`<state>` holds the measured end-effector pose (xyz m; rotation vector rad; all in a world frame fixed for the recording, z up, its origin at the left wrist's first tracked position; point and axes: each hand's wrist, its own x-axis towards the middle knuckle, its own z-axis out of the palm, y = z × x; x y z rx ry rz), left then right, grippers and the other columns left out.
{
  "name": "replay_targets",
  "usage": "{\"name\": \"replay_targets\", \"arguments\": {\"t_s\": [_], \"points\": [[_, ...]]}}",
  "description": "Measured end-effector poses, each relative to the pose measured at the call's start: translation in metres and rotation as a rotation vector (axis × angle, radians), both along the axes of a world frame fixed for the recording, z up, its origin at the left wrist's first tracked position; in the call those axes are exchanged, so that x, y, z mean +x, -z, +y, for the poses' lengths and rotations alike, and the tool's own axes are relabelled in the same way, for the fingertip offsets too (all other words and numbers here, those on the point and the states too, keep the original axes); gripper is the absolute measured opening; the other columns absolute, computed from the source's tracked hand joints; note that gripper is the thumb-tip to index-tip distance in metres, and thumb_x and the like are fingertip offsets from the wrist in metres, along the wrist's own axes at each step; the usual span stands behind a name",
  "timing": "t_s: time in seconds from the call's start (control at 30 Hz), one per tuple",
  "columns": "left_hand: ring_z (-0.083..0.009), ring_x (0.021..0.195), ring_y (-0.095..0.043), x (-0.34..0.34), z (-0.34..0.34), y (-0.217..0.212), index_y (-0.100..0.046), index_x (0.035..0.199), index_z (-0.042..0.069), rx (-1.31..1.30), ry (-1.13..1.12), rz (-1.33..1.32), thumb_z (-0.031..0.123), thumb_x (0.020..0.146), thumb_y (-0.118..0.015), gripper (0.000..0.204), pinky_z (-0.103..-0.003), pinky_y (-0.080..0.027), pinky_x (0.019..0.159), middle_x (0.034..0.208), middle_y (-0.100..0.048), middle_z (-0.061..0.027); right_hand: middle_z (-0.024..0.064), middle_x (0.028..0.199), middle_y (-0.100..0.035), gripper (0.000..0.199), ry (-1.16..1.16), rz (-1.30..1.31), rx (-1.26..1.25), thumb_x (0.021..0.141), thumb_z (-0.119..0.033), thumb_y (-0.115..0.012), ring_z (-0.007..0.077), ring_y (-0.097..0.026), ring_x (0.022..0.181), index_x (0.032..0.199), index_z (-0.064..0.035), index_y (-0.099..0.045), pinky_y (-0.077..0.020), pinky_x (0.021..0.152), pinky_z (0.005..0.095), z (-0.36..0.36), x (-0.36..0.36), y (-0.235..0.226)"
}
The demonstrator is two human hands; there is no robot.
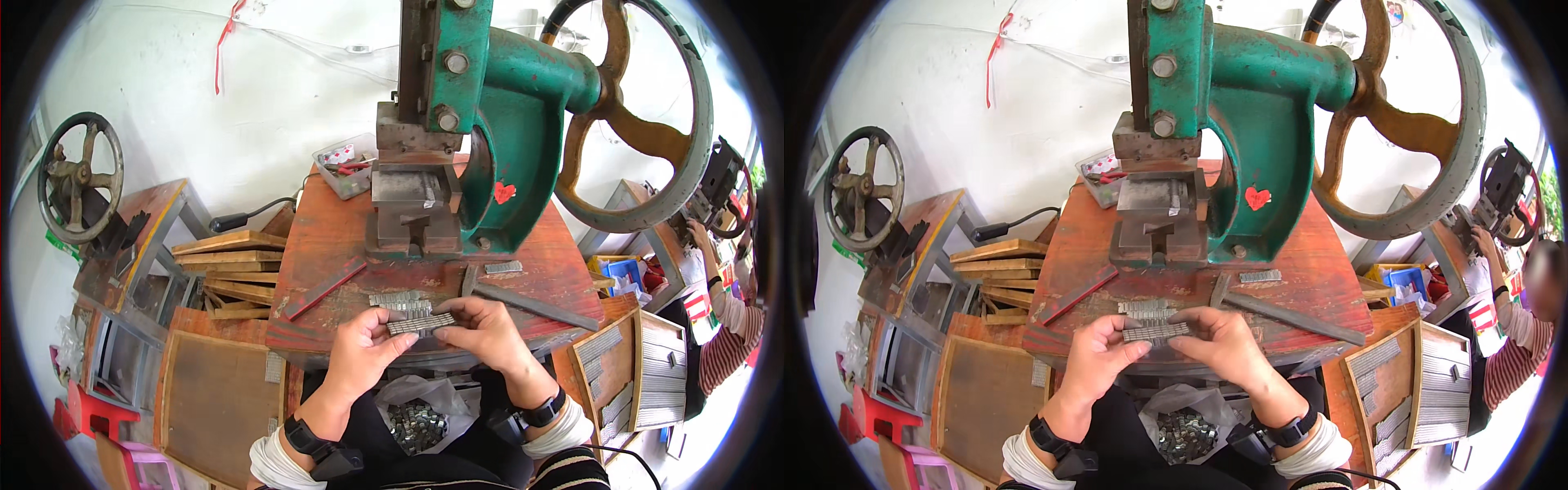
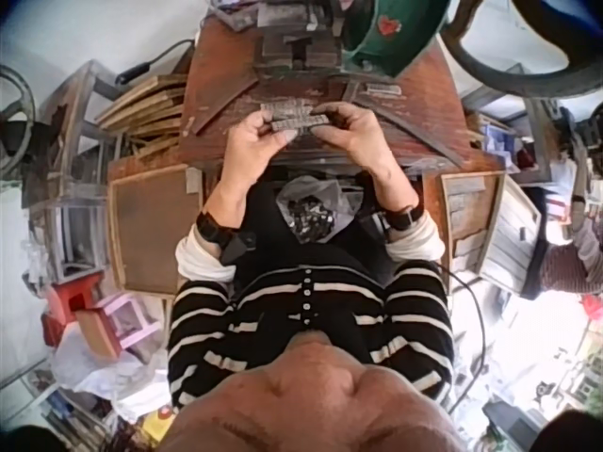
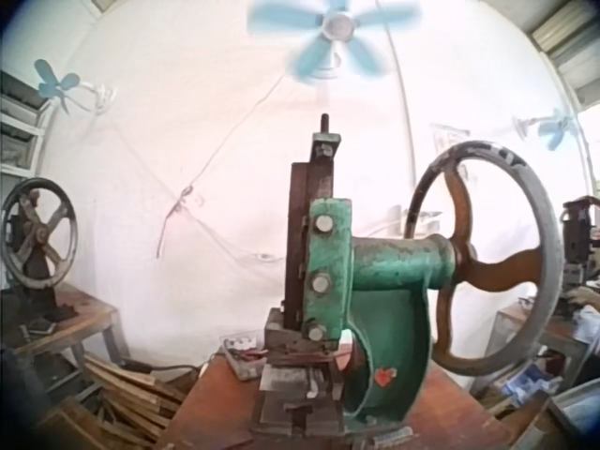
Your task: The recorder uses a press machine and a hammer to shape and finish small metal chain-like components in a workshop environment.
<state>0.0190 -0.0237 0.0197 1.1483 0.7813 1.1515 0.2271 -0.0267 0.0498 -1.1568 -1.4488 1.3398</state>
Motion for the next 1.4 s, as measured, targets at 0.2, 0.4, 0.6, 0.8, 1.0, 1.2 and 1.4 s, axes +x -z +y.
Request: {"name": "replay_targets", "arguments": {"t_s": [0.2,0.4,0.6,0.8,1.0,1.2,1.4], "points": [[-0.0322,0.113,-0.054,-0.009,0.006,0.025,-0.061,0.104,0.001,0.787,-0.412,0.958,0.01,0.068,-0.081,0.043,-0.047,-0.042,0.091,0.113,-0.06,-0.0143,0.0194,0.109,-0.061,0.037,0.037,-0.633,0.755,0.07,-0.006,-0.077,0.0381,-0.057,0.1,0.104,0.0016,-0.064,-0.0488,0.086,0.0442,0.008,-0.019,0.031],[-0.0382,0.135,-0.037,-0.015,0.037,0.019,-0.053,0.128,-0.001,0.783,-0.149,1.245,0.02,0.073,-0.078,0.064,-0.056,-0.028,0.107,0.138,-0.049,-0.0178,0.0234,0.13,-0.051,0.063,-0.194,-0.953,0.728,0.074,-0.012,-0.075,0.0437,-0.046,0.126,0.129,0.0043,-0.048,-0.0391,0.106,0.047,0.046,-0.024,0.03],[-0.0365,0.116,-0.051,-0.012,0.03,0.016,-0.053,0.126,-0.001,0.749,-0.159,0.959,0.02,0.071,-0.079,0.065,-0.046,-0.037,0.101,0.121,-0.058,-0.0163,0.0219,0.129,-0.054,0.068,-0.229,-0.829,0.622,0.071,-0.004,-0.075,0.0404,-0.049,0.123,0.133,-0.0007,-0.048,-0.0419,0.104,0.0447,0.038,-0.026,0.012],[-0.0337,0.101,-0.053,0.017,0.034,0.011,-0.061,0.114,-0.002,0.783,-0.23,1.139,0.033,0.066,-0.084,0.063,-0.044,-0.041,0.088,0.105,-0.058,-0.0149,0.0211,0.124,-0.056,0.064,-0.008,-0.646,0.717,0.067,0.003,-0.076,0.042,-0.056,0.112,0.127,-0.0031,-0.054,-0.0489,0.094,0.0436,0.023,-0.008,0.016],[-0.0313,0.097,-0.053,0.016,0.035,0.022,-0.064,0.102,0.001,0.839,-0.307,1.17,0.038,0.065,-0.084,0.055,-0.043,-0.041,0.083,0.099,-0.058,-0.0117,0.0177,0.11,-0.062,0.039,0.264,-0.577,0.819,0.07,0.004,-0.075,0.0373,-0.061,0.099,0.107,-0.0024,-0.066,-0.0517,0.084,0.042,-0.03,0.046,0.026],[-0.0361,0.094,-0.059,0.025,0.041,0.019,-0.06,0.096,-0.001,0.701,-0.26,1.226,0.039,0.062,-0.086,0.059,-0.048,-0.044,0.08,0.096,-0.064,-0.0177,0.0147,0.099,-0.064,0.026,0.326,-0.563,0.731,0.07,0.004,-0.075,0.0332,-0.063,0.088,0.095,-0.0016,-0.068,-0.0524,0.076,0.0384,-0.068,0.06,0.059],[-0.0384,0.091,-0.059,0.041,0.019,0.022,-0.058,0.1,-0.002,0.72,-0.403,1.15,0.029,0.066,-0.086,0.054,-0.047,-0.045,0.08,0.095,-0.063,-0.0185,0.0132,0.099,-0.063,0.025,0.287,-0.54,0.708,0.07,0.002,-0.075,0.0328,-0.062,0.088,0.094,-0.003,-0.068,-0.0522,0.075,0.0396,-0.073,0.056,0.08]]}}
